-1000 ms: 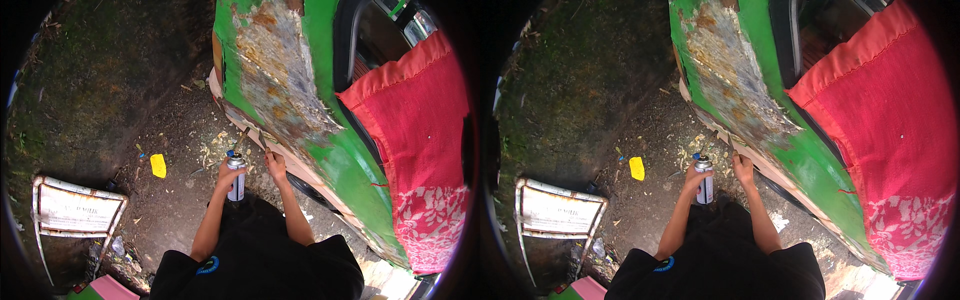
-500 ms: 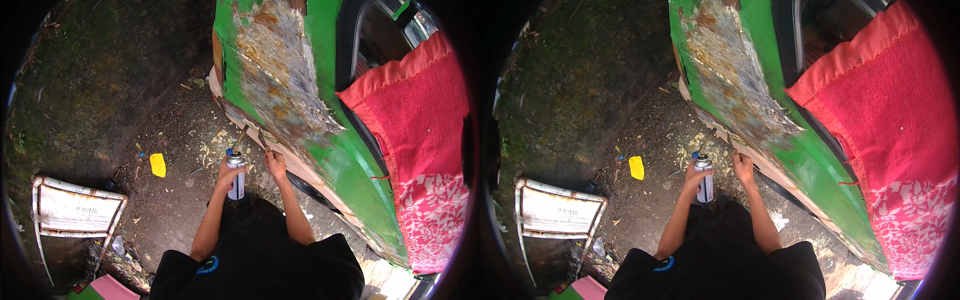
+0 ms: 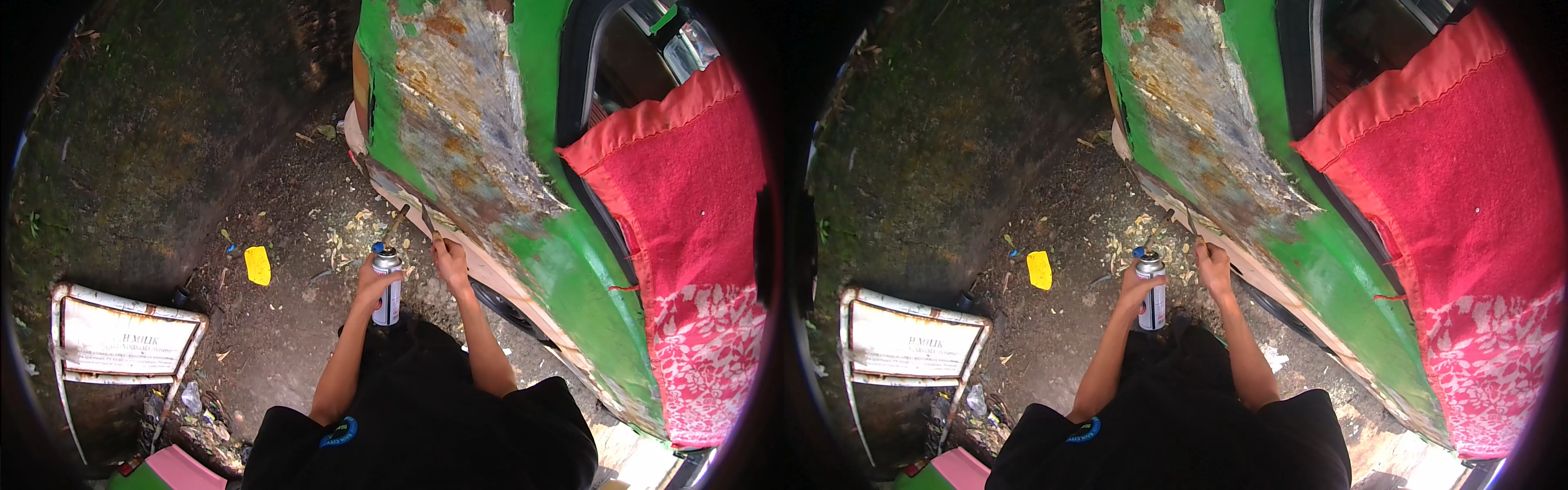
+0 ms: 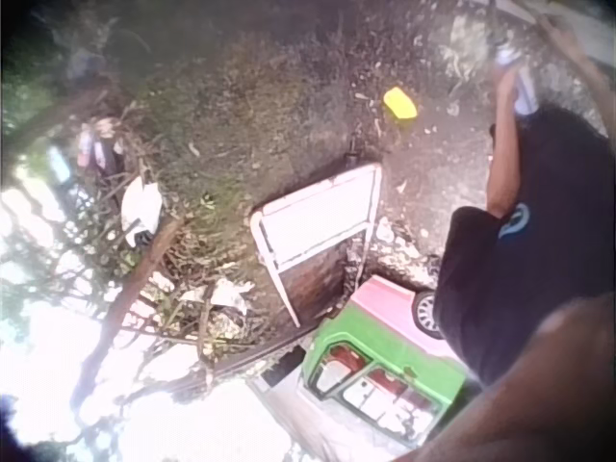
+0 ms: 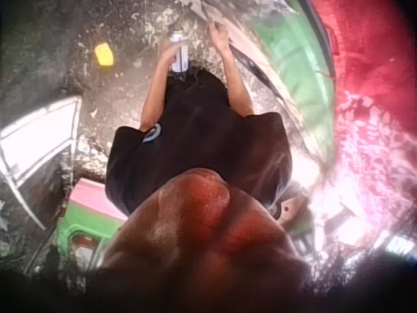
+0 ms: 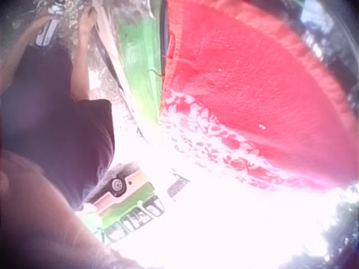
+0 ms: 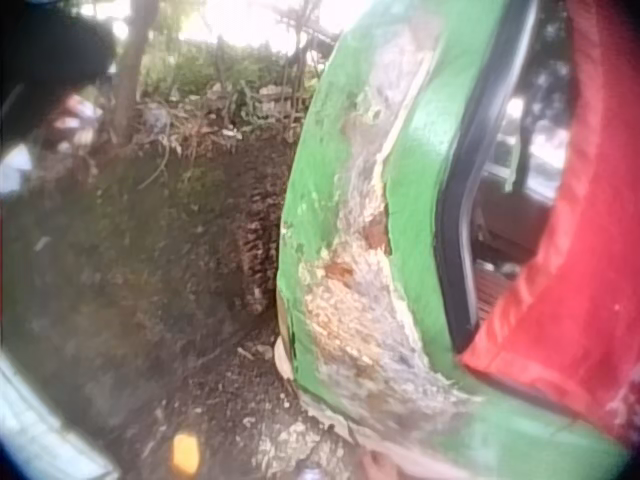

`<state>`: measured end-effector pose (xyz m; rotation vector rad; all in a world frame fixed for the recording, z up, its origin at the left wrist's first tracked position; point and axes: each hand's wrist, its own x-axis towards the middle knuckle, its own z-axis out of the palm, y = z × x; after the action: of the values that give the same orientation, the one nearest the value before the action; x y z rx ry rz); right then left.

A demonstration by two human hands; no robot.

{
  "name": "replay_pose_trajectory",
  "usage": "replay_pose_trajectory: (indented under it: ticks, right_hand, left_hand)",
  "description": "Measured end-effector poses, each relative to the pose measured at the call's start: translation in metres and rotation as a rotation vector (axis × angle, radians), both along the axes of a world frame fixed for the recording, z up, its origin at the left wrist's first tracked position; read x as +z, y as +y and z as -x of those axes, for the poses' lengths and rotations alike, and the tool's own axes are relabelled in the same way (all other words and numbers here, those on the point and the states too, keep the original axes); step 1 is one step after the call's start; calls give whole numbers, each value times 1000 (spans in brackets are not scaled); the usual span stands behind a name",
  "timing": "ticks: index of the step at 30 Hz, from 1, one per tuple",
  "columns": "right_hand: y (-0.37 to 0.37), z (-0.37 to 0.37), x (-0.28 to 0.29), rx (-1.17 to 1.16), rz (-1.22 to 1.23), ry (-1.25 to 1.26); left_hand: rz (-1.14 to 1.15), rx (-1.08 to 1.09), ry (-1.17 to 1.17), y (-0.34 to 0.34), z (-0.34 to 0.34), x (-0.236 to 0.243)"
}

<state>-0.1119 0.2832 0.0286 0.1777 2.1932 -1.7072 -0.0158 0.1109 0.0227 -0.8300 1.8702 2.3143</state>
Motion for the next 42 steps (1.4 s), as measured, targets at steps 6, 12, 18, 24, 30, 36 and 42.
replay_pose_trajectory:
  ticks: [6, 12, 18, 24, 30, 36, 42]
  right_hand:
    - [-2, 0, -4, -27, -48, -20]
    - [-1, -1, -3, -5, -93, 9]
    - [-5, 1, -11, -4, -85, 37]
    - [-10, -1, 3, -20, -107, -26]
    - [-8, 2, 1, -24, -75, 3]
    - [-12, 1, 1, -31, -58, -1]
    - [-17, 3, -11, -44, -102, 72]
  left_hand:
    - [-23, -27, -1, 0, -3, 2]
    - [-24, 4, -28, -7, -5, 3]
    - [-19, 12, -20, -16, -2, -7]
    - [-36, 1, -12, -20, 6, -12]
    - [-15, -24, -40, -27, 12, -15]
    - [-57, -20, -49, -31, 12, -18]
    - [-41, -62, -54, -32, 10, -8]
